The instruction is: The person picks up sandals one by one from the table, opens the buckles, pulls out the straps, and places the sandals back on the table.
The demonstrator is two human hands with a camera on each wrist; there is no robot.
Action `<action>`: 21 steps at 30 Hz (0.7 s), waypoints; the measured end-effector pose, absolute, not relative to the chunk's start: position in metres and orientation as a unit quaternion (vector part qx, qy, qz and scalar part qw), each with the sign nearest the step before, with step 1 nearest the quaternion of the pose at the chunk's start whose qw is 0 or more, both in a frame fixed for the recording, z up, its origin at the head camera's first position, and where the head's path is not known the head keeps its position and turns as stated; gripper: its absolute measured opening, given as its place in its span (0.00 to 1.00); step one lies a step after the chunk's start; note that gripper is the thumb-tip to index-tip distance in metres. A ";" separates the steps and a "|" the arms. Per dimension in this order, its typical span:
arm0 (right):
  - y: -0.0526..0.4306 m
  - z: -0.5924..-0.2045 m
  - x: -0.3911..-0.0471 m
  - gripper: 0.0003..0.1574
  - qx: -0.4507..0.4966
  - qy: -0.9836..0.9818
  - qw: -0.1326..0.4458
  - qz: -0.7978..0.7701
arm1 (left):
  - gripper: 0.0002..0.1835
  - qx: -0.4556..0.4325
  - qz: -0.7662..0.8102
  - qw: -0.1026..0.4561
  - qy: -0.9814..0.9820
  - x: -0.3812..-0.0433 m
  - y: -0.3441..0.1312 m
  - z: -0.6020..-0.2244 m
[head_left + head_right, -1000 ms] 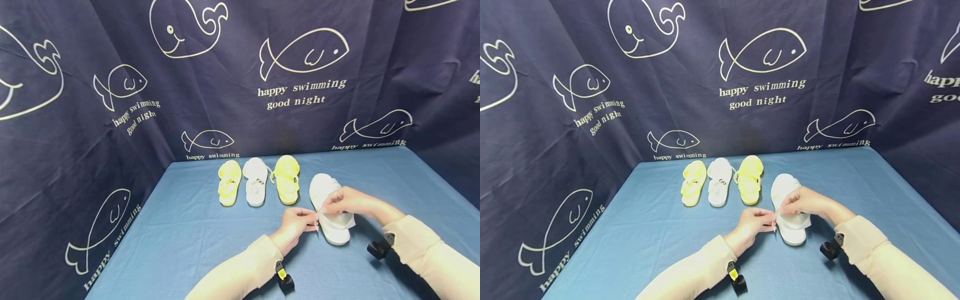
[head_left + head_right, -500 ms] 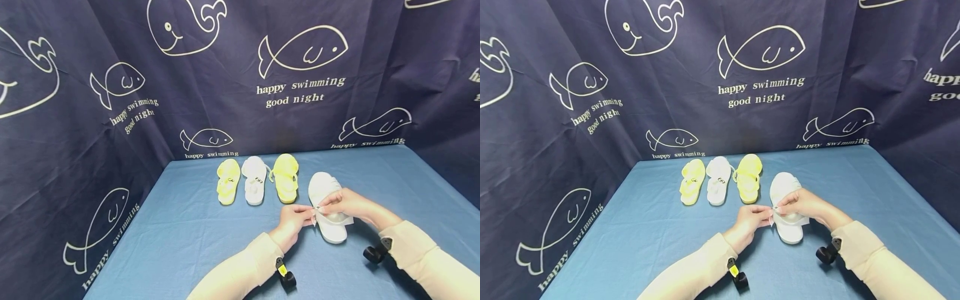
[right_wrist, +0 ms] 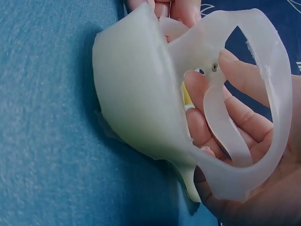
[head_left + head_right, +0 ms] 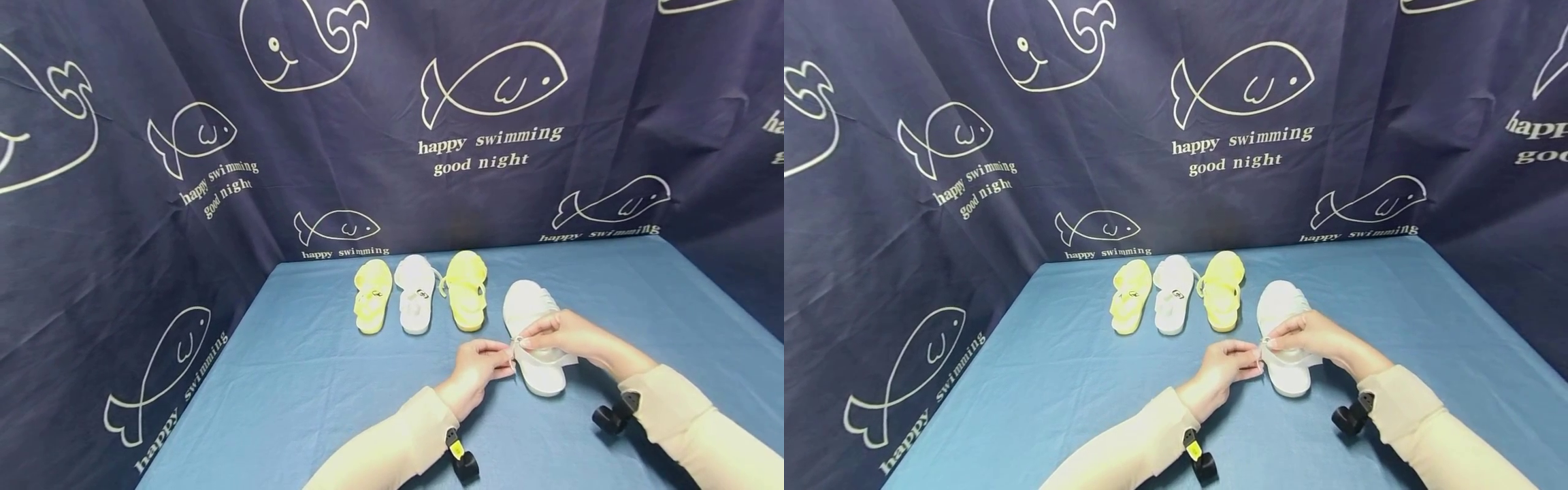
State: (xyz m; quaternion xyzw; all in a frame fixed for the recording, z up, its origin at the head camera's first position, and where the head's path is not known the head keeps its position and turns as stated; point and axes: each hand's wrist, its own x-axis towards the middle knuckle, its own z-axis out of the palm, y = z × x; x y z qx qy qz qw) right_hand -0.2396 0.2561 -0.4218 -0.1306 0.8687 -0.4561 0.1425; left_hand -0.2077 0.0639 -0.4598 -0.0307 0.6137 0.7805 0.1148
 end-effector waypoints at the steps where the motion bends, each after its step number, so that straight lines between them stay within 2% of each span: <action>1: 0.256 -0.421 -0.240 0.22 -0.130 0.869 0.143 -0.456 | 0.05 -0.025 0.780 0.111 0.615 -0.208 0.064 -0.460; 7: 0.257 -0.420 -0.238 0.24 -0.119 0.857 0.159 -0.475 | 0.06 -0.011 0.784 0.101 0.612 -0.208 0.064 -0.458; 21: 0.259 -0.423 -0.241 0.23 -0.117 0.863 0.152 -0.467 | 0.06 -0.018 0.784 0.092 0.614 -0.211 0.067 -0.458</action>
